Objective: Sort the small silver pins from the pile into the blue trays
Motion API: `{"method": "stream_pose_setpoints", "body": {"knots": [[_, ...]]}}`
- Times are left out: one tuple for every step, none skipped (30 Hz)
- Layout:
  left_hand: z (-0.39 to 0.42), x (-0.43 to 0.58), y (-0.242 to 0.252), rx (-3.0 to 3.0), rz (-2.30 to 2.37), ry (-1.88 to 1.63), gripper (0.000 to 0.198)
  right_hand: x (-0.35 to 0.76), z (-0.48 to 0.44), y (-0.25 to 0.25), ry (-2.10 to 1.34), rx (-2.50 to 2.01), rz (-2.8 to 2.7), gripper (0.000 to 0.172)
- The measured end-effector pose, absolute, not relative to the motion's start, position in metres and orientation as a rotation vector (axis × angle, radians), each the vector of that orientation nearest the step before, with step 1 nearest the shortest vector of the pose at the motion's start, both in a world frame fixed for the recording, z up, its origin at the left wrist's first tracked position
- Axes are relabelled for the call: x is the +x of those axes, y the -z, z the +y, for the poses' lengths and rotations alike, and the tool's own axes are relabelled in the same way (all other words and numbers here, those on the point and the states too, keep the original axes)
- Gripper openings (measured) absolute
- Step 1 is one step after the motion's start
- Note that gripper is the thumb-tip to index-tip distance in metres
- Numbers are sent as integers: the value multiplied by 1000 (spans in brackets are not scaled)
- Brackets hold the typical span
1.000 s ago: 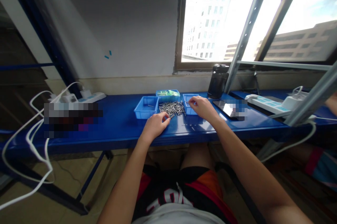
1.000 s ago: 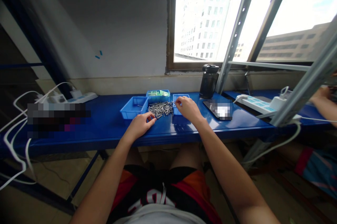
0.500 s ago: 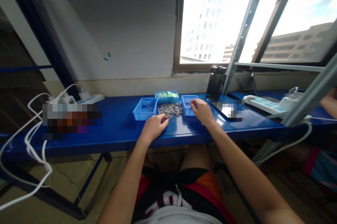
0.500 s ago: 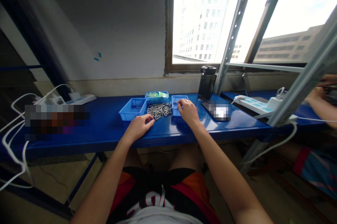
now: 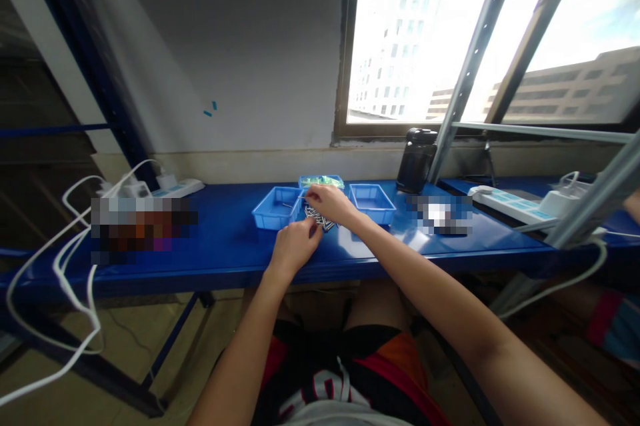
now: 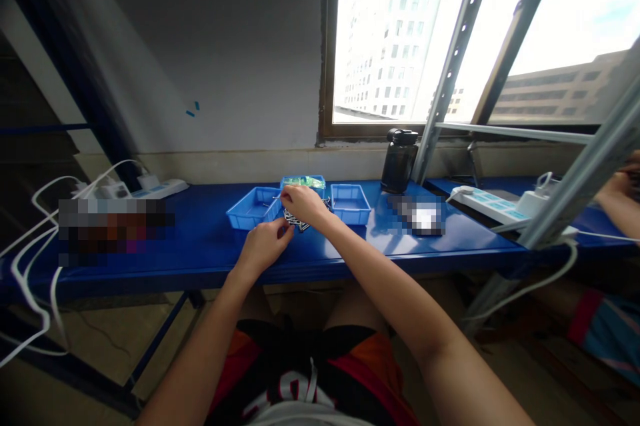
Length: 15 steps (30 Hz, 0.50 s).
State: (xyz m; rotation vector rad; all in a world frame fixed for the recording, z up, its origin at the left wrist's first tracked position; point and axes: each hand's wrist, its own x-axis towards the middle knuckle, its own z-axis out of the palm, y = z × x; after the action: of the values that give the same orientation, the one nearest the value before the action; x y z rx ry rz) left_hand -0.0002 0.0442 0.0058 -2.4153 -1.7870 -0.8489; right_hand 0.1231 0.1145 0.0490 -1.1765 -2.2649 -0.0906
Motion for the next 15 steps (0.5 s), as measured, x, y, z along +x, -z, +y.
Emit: {"method": "stream_pose_setpoints", "body": {"knots": [[41,-2,-7,-2410,-1752,894,29,116,117,-50,88,-1178,-2299,21],[38,-4,-9,-2369,-1715,958,29,110,118,-51,88,-1167,-2338,22],[36,-8,-10,-2300,-1685,1028,28,105,117,-52,94,-1174,-2345,22],[34,-11,-10,-2213,-1664,1091,28,102,115,-52,103,-1173,-2336,24],[33,-16,-11,-2135,-1643,1144,27,101,111,-51,115,-1171,-2322,26],[32,-20,-10,-2075,-1621,1184,26,102,107,-50,140,-1161,-2303,27],[33,-24,-9,-2026,-1607,1208,25,104,101,-49,169,-1165,-2276,27],[34,-27,-8,-1989,-1608,1213,25,108,95,-47,191,-1159,-2271,27],[35,-29,-7,-1964,-1621,1200,26,113,90,-45,205,-1174,-2266,26],[36,-31,-5,-1951,-1642,1172,26,118,84,-42,211,-1206,-2272,26],[38,-32,-4,-1945,-1666,1138,26,124,80,-38,214,-1253,-2275,25],[39,-31,-3,-1943,-1687,1104,26,130,76,-34,217,-1297,-2281,25],[39,-30,-2,-1945,-1702,1073,27,135,73,-29,214,-1335,-2298,24],[40,-28,-2,-1947,-1709,1049,27,139,71,-24,215,-1373,-2299,24],[39,-26,-2,-1949,-1711,1031,27,143,69,-19,219,-1390,-2311,25]]}}
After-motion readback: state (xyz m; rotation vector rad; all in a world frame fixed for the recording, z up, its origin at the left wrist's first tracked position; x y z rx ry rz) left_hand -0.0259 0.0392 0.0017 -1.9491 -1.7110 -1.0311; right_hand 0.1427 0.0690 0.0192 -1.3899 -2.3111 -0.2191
